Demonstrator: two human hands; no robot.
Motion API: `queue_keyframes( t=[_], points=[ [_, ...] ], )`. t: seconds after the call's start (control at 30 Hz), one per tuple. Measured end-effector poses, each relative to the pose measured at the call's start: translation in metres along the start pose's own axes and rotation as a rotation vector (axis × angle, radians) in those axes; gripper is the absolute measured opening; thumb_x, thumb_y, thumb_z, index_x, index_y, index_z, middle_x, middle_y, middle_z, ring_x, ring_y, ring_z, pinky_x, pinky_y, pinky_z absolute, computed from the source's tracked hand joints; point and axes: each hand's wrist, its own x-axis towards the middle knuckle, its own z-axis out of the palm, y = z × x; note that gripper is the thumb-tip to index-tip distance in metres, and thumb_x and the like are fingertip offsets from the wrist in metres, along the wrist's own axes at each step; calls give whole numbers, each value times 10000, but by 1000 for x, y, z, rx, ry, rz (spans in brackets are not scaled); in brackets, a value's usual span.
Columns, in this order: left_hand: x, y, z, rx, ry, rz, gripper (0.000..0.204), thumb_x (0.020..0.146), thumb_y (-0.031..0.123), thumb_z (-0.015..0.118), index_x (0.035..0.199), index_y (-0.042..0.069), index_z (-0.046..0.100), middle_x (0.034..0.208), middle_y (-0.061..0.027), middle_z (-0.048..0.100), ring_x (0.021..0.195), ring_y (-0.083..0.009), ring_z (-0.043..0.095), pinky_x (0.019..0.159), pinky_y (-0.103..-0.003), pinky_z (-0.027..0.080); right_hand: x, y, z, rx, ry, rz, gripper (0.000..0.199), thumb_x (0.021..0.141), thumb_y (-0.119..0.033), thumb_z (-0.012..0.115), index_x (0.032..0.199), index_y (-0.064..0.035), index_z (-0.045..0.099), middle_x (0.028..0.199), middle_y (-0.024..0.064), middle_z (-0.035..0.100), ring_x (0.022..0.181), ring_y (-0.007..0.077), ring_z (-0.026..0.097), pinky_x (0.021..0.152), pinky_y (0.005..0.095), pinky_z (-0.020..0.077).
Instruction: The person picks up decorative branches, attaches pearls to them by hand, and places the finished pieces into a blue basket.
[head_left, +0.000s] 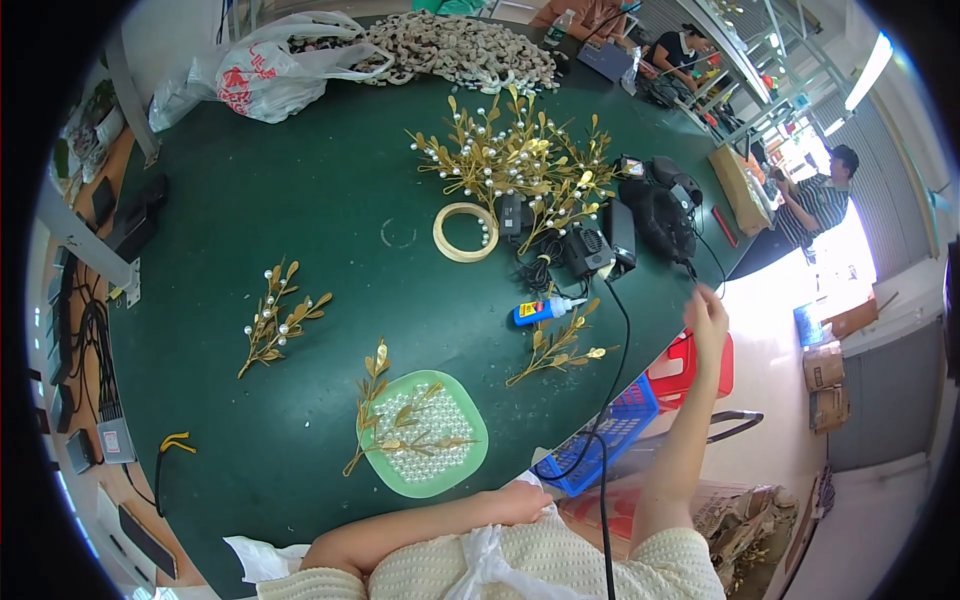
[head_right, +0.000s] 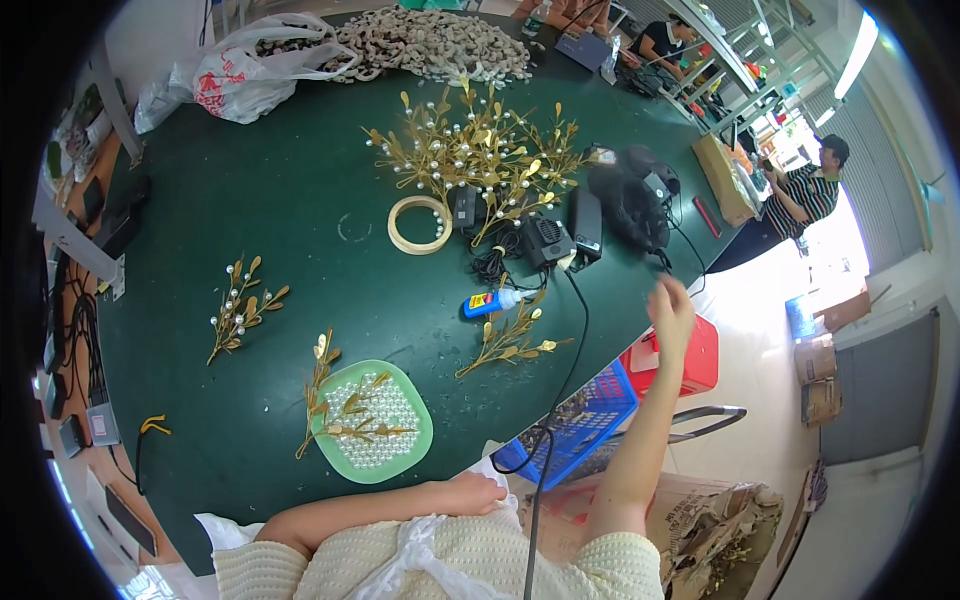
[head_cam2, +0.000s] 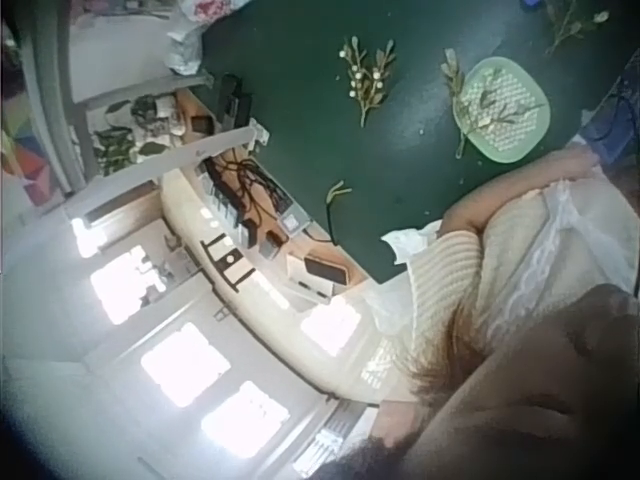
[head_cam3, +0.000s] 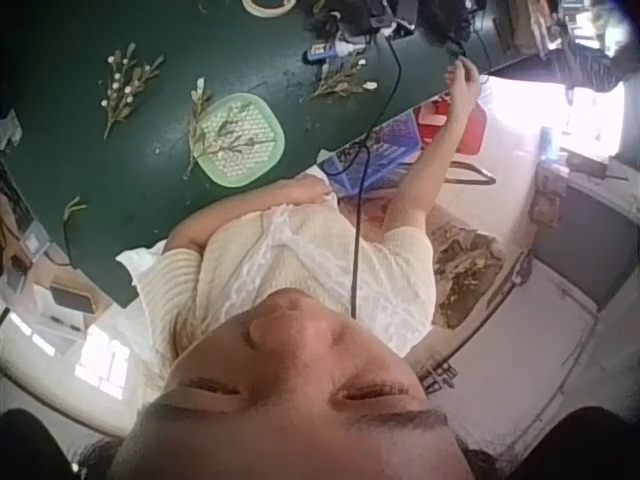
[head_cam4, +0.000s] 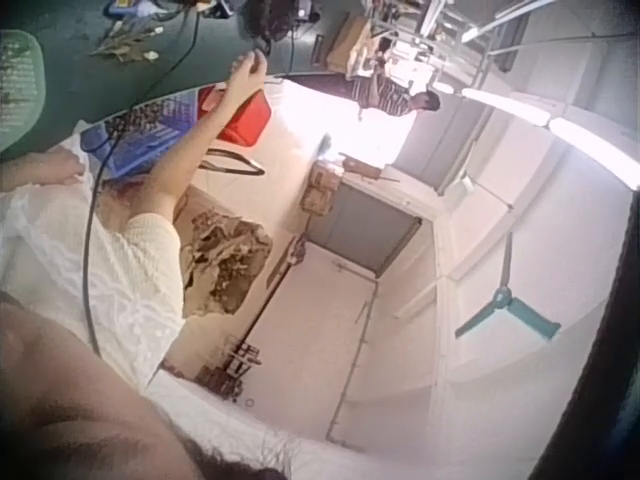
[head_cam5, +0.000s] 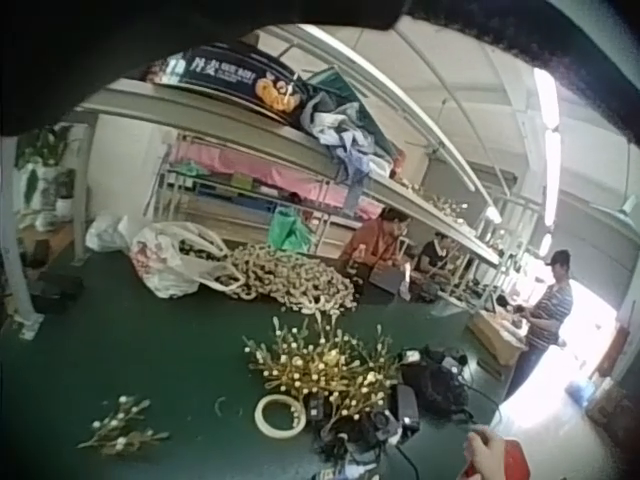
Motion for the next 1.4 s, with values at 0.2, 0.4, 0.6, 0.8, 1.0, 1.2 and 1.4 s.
queue_keyframes(
  t=[0.2,0.4,0.6,0.8,1.0,1.2,1.4],
  points=[
    [6,3,-8,-16,-57,3,201,814,234,515,878,49,560,795,-159,614,782,-338,611,617,-453,473,6,-163,147,104,-576,-346,445,827,-227,613,1206,-19,507,836,54,615,696,94,583,601,228,452],
    [7,5,-7,-113,-40,48,190,804,205,501,863,41,577,811,-162,617,791,-340,611,630,-450,463,30,-192,219,-28,-578,-325,225,856,-225,600,871,-3,631,592,-1,538,512,60,523,471,209,442],
    [7,3,-3,-120,-53,21,190,802,204,501,866,47,588,812,-162,618,788,-340,610,644,-451,458,26,-222,205,123,-313,-636,191,829,-178,598,785,1,649,609,16,600,487,58,530,464,216,403],
    [3,5,-10,-128,-37,13,216,798,229,508,849,31,579,812,-173,617,786,-347,607,647,-453,457,27,-212,210,-451,-479,-710,379,784,-405,633,850,-34,675,642,76,631,628,169,626,598,291,475],
    [7,3,-4,-102,-27,45,223,795,234,508,850,34,589,820,-167,622,790,-346,609,652,-447,460,24,-210,221,-177,-555,-627,280,838,-274,623,770,-3,644,576,10,577,486,65,539,466,224,435],
    [6,5,-7,-116,-60,0,230,795,238,511,872,40,598,836,-170,626,813,-341,612,662,-444,461,-15,-269,206,170,-539,-679,246,829,-225,620,768,12,649,564,35,596,484,64,552,454,210,413],
    [8,3,-3,-126,-43,5,223,798,234,499,876,52,602,840,-166,630,814,-337,614,676,-441,464,-43,-291,195,284,-618,-769,190,841,-163,600,827,22,642,609,43,609,531,83,581,476,207,435]
  ],
)
